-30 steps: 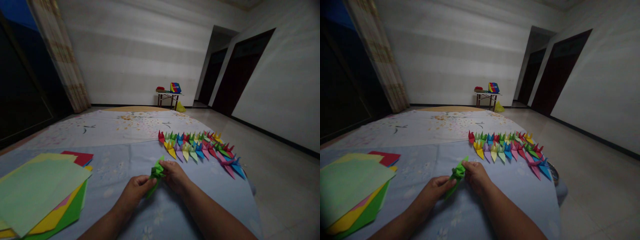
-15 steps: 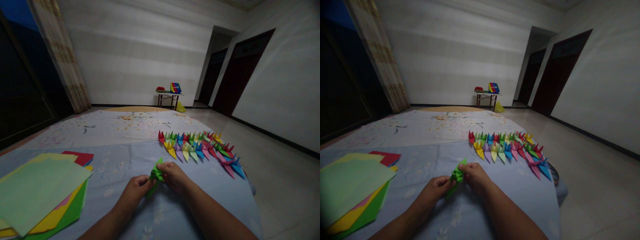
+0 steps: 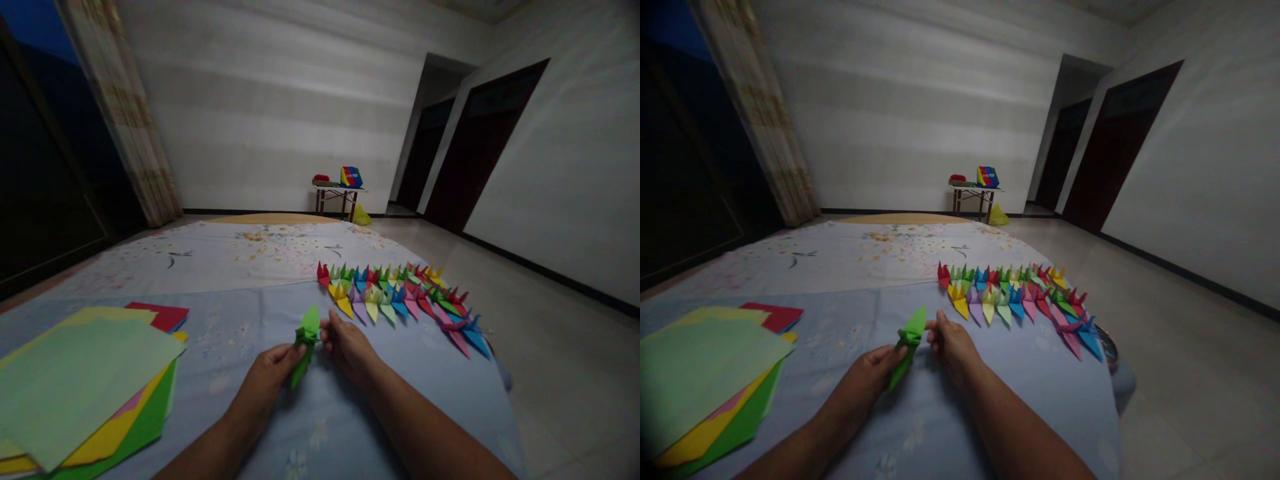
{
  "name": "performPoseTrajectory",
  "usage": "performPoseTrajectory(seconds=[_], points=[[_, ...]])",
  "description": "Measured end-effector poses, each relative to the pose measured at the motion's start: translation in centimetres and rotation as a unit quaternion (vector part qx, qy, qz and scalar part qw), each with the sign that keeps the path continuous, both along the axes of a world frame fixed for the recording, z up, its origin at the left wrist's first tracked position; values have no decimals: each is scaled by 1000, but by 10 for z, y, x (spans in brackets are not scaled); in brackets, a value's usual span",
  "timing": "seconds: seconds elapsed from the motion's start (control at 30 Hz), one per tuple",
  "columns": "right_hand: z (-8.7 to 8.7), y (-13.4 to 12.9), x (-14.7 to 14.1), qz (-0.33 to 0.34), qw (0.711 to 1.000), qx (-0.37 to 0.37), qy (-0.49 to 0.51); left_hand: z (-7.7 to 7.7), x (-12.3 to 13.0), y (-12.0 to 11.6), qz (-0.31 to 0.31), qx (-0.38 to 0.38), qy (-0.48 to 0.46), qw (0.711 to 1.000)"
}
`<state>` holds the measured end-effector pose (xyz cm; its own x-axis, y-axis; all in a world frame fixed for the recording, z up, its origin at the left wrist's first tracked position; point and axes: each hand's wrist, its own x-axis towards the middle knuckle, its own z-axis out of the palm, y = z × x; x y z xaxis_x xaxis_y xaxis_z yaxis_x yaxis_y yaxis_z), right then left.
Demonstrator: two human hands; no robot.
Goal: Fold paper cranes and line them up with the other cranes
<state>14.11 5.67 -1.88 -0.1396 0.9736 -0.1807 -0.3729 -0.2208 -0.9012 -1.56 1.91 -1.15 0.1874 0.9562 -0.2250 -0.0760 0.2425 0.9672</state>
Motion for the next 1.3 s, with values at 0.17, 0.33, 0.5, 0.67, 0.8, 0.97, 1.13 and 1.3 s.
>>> performPoseTrajectory(seconds=[0.17,0.33,0.5,0.67,0.8,0.97,1.13,1.3], points=[[0,1,4,-65,980,150,-114,5,1,0,51,13,-109,993],[-2,-6,1,-28,950,252,-183,4,2,0,36,12,-114,993],[-9,-1,0,-48,941,263,-206,3,4,0,-3,23,-100,995],[-5,4,8,-68,945,256,-191,1,2,2,39,24,-123,991],[1,-1,10,-66,920,302,-242,-4,1,5,54,18,-141,988],[6,-6,5,-25,893,342,-291,-15,2,11,45,31,-164,985],[5,5,10,-12,957,195,-213,-16,2,12,37,43,-160,986],[-2,7,13,35,970,99,-218,-8,4,6,2,59,-98,993]])
